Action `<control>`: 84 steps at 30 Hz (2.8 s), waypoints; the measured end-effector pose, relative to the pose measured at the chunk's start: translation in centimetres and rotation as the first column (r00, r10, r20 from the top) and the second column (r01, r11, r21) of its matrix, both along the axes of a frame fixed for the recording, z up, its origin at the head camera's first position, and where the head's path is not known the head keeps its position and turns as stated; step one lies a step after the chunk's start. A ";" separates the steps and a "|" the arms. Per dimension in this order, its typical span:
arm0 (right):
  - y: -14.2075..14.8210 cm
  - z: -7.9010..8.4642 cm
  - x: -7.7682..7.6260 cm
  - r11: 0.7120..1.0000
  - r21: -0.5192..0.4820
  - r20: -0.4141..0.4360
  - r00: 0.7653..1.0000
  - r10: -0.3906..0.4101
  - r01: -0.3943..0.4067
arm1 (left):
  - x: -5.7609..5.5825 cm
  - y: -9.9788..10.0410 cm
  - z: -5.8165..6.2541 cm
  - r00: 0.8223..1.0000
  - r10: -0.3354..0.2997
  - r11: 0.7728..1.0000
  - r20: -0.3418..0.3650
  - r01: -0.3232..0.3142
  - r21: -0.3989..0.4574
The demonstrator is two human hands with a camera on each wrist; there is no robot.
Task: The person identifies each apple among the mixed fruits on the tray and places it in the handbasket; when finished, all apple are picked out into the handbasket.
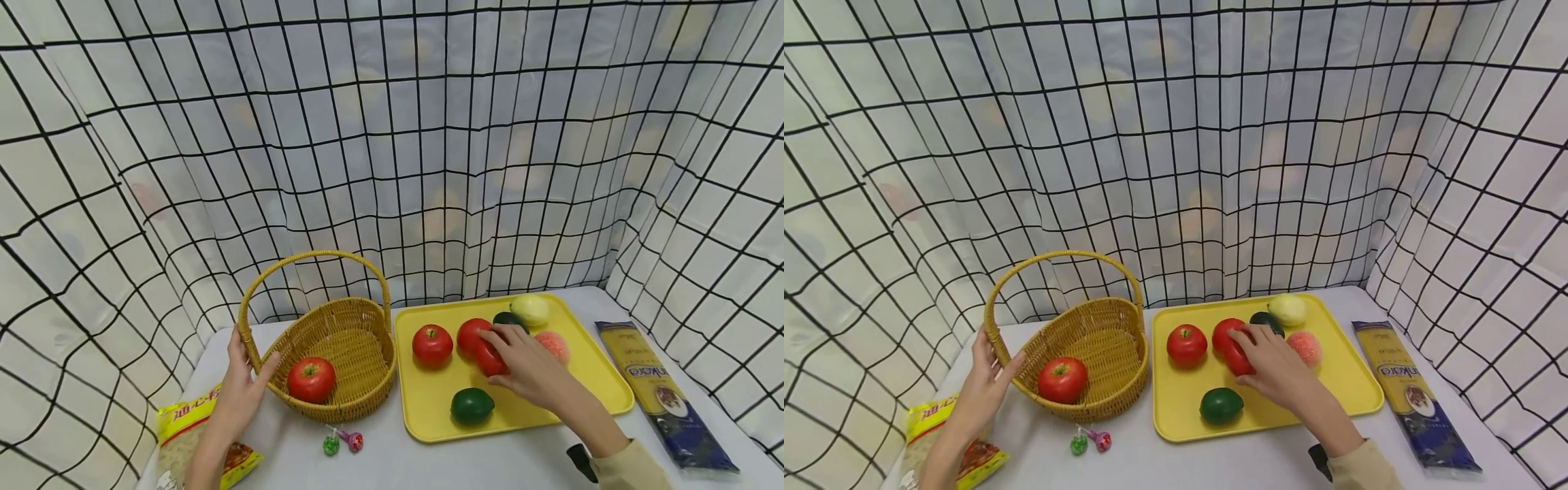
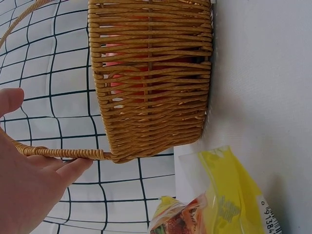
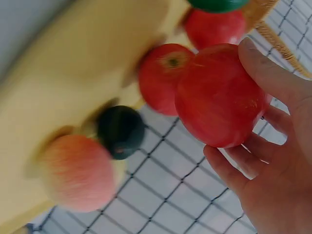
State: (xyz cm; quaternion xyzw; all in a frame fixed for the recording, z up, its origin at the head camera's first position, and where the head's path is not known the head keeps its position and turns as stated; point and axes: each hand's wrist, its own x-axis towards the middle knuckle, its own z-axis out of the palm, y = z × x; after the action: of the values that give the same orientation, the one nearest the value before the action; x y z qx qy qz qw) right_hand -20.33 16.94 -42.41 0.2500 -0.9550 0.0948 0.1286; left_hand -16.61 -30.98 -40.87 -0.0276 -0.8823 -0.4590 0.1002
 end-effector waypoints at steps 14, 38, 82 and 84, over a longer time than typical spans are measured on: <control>-6.3 3.7 -1.3 0.986 0.001 0.057 0.985 0.164 -0.164 | 0.0 -0.3 -0.1 1.000 0.015 1.000 0.019 -0.015 0.008; -19.9 6.8 -4.9 0.898 0.177 0.182 0.910 0.373 -0.403 | 0.1 -0.9 0.1 1.000 0.017 1.000 0.007 -0.017 -0.001; -30.5 2.1 -9.9 0.851 0.395 0.251 0.932 0.262 -0.346 | 0.4 -0.2 0.0 0.999 0.028 1.000 0.030 -0.028 -0.005; -30.6 2.0 -9.9 0.844 0.412 0.258 0.932 0.254 -0.344 | 0.3 -0.1 0.0 0.999 0.027 1.000 0.026 -0.027 0.001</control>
State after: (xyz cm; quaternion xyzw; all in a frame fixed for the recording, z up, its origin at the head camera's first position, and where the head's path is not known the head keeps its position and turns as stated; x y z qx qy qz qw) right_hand -30.21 -13.61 -40.44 0.4090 -0.9075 -0.0861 -0.0428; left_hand -16.28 -31.11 -40.92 -0.0095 -0.8835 -0.4586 0.0949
